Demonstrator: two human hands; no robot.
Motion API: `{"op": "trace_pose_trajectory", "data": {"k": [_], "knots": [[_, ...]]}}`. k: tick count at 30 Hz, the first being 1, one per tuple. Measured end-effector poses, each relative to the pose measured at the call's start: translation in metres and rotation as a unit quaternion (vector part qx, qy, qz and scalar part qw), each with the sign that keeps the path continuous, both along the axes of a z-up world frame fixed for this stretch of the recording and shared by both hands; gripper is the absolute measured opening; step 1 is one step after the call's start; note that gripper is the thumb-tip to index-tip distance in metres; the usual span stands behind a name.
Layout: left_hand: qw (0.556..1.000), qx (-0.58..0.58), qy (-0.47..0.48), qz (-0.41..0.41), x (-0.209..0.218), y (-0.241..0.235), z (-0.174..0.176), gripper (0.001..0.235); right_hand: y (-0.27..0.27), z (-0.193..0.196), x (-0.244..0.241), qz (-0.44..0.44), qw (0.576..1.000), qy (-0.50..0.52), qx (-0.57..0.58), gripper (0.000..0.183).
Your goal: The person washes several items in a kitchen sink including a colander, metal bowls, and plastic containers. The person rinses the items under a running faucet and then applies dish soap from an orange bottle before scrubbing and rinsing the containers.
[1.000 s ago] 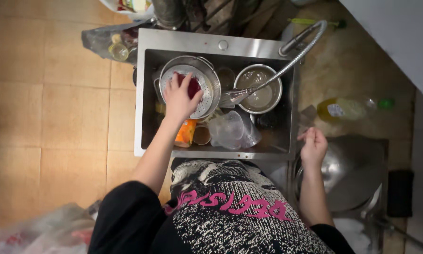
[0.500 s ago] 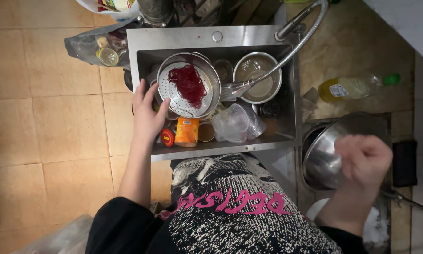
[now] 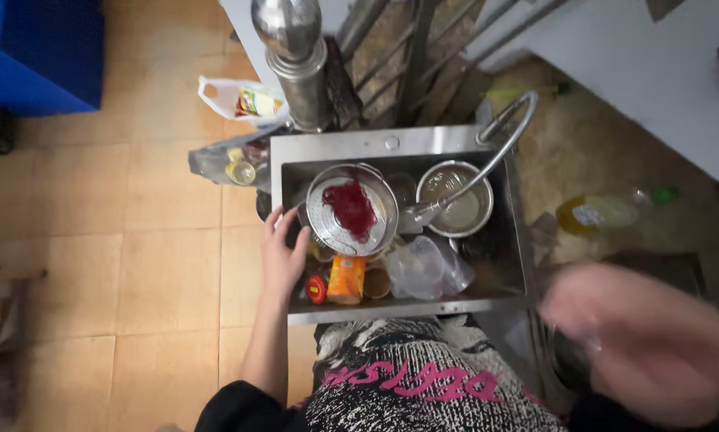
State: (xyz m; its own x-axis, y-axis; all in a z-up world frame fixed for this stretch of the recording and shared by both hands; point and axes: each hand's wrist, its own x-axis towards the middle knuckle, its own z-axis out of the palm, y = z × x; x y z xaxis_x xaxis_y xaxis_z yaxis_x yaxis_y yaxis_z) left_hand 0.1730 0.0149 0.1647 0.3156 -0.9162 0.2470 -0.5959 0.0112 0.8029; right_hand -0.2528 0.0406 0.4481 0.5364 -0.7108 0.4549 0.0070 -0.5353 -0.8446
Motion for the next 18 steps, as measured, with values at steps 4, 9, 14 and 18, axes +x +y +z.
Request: {"op": "trace_pose_trajectory", "data": {"k": [4, 9, 14, 18], "knots": [[1.0, -0.009, 0.005, -0.019, -0.013, -0.001, 0.001, 0.044, -0.011, 0.051, -0.026, 0.191, 0.968, 0.066, -0.145, 0.017], [0.999, -0.017, 0.006, -0.032, -0.022, 0.005, 0.003, 0.044, -0.007, 0.04, -0.063, 0.182, 0.979, 0.093, 0.018, 0.018], [1.0, 0.001, 0.015, -0.014, -0.024, 0.017, -0.004, 0.045, -0.014, 0.028, -0.032, 0.215, 0.974, 0.047, -0.054, 0.019], [1.0, 0.011, -0.001, -0.003, -0.024, 0.023, -0.006, 0.045, -0.032, 0.043, -0.004, 0.186, 0.975, -0.026, -0.115, 0.02]]}}
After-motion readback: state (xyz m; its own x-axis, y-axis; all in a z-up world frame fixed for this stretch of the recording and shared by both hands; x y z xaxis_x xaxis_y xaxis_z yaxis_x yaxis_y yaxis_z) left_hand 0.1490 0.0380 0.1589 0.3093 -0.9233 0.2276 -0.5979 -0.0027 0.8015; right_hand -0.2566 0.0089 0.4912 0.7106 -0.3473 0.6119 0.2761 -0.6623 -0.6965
